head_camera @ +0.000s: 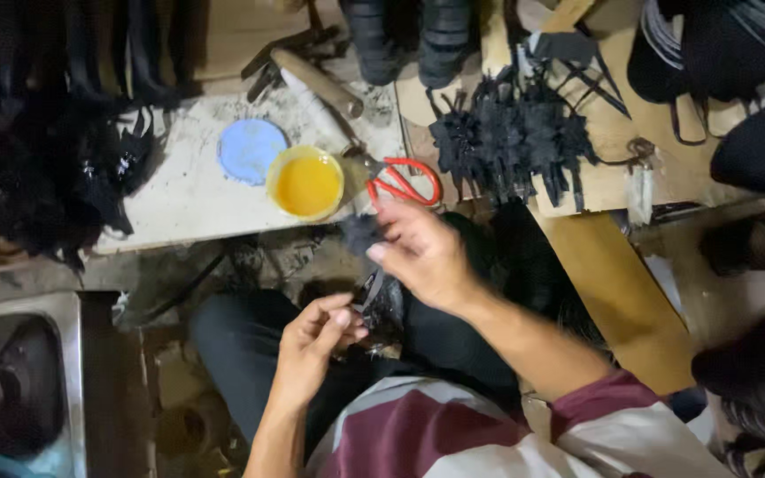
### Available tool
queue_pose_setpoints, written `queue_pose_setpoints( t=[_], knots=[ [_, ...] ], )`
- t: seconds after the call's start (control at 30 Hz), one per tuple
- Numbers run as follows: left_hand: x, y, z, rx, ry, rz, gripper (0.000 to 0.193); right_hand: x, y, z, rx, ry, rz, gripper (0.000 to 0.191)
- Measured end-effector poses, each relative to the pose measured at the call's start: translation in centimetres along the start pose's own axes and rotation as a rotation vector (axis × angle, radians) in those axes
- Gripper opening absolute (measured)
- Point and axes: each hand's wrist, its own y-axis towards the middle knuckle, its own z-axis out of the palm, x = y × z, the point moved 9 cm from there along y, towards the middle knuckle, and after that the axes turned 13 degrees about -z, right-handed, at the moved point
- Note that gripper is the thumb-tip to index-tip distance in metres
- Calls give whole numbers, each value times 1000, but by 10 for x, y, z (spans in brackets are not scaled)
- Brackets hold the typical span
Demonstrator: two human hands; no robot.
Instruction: The person repeatedly picks up black rubber strips and folds them into small loops, then places them on a nearby table. The process is repeated multiple times with similar strips.
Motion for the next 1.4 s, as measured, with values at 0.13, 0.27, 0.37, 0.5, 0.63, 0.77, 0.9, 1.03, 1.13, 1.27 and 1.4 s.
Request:
queue_pose_setpoints(
  t=[0.13, 0.27, 0.37, 0.5, 0.63, 0.77, 0.9, 1.03, 1.13, 1.27, 1.4],
  knots=[
    [-4, -6, -21, -99, 62, 19, 33, 42, 32, -123, -210, -245, -279, 60],
    [-3, -4, -34, -151, 60, 4, 33, 48, 50, -246, -441, -368, -191, 67],
    [-4, -3, -36, -154, 68, 2, 33, 29, 58, -289, -418, -313, -123, 69],
    [-14, -1, -36, -169, 115, 1, 34, 16, 65, -299, -332, -646, -252, 69],
    [-33, -8, -44, -176, 165, 38, 35, 15, 54, -293, -289, -870, -276, 53],
    [-67, -17, -63, -162, 188, 129, 34, 17, 39, -288, -360, -659, -260, 27],
    [-134, -26, -107, -379, 473, 303, 31, 14, 18, -238, -227, -718, -440, 22],
    [-225, -25, -141, -754, 807, 627, 27, 22, -8, -220, -171, -925, -432, 10],
    [-274, -5, -146, -979, 1075, 772, 18, 28, -21, -196, -193, -817, -278, 18],
    [-306, 24, -143, -1230, 1380, 826, 26, 54, -35, -144, -139, -860, -208, 24],
    [-309, 48, -147, -1246, 1610, 557, 20, 71, -41, -124, -112, -826, -184, 30]
  ],
)
